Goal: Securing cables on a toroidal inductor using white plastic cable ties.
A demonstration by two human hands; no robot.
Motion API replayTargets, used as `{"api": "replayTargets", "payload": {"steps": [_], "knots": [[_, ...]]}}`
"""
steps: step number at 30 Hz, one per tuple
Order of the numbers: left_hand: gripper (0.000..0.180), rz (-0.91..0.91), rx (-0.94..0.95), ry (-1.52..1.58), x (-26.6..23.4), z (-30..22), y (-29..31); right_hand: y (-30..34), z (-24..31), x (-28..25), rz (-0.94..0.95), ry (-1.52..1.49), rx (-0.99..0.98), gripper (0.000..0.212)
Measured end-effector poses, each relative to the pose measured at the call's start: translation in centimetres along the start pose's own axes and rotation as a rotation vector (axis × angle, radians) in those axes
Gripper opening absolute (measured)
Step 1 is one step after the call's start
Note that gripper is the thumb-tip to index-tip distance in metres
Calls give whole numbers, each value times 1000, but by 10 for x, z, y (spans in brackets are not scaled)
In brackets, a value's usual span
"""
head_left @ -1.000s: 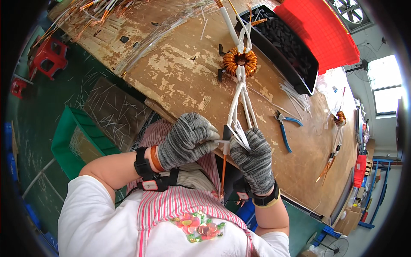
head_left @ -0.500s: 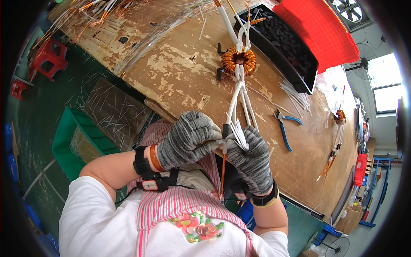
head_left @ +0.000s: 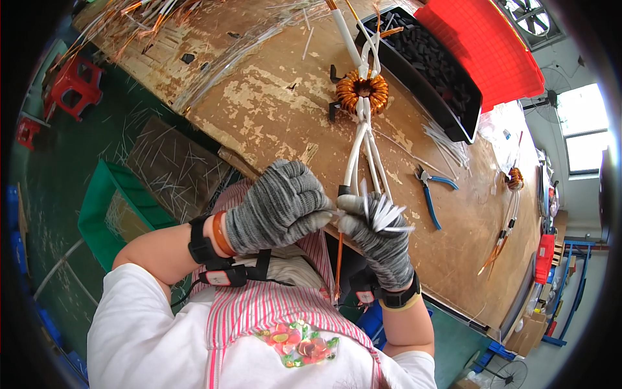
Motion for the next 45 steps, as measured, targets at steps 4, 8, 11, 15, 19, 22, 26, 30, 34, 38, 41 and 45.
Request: {"api": "replayTargets", "payload": {"steps": [4, 8, 11, 15, 19, 22, 26, 30, 34, 38, 41, 45], "knots": [[19, 29, 61, 141, -10, -6, 5, -3, 13, 16, 52, 161, -36, 21], [18, 14, 94, 332, -35, -22, -6, -3, -2, 13, 84, 372, -66, 28], [14, 38, 54, 453, -37, -15, -5, 0, 12, 6, -20, 305, -140, 36], [10, 131, -169, 708, -25, -1, -5, 14, 6, -15, -266, -18, 126, 34], [11, 209, -386, 1041, -2, 4, 3, 4, 4, 13, -34, 147, 44, 36], [12, 150, -359, 1078, -3, 2, 4, -1, 17, 19, -25, 458, -113, 34], [12, 246, -253, 947, -4, -15, -1, 9, -15, 13, -95, 419, -12, 33], [9, 236, -383, 1122, -5, 0, -4, 17, 5, 7, -110, 346, -144, 37], [22, 0, -492, 953, -2, 53, 5, 39, -6, -29, -320, 157, 271, 40], [35, 242, -983, 926, 48, 72, 12, 34, -7, -52, -211, 554, 119, 23], [35, 449, -996, 1039, 74, 57, 7, 37, -33, -51, -151, 351, 377, 19], [29, 575, -987, 906, 77, 53, 3, 39, -42, -27, -97, 89, 552, 20]]}}
Point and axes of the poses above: each hand's wrist, its own y-axis away from the middle knuckle, its own x-axis out of the palm, z = x × y, the point moved 8 cm from there along -y, towards the middle knuckle, and after that the axes turned 6 degrees about -y, right-handed, at the moved point
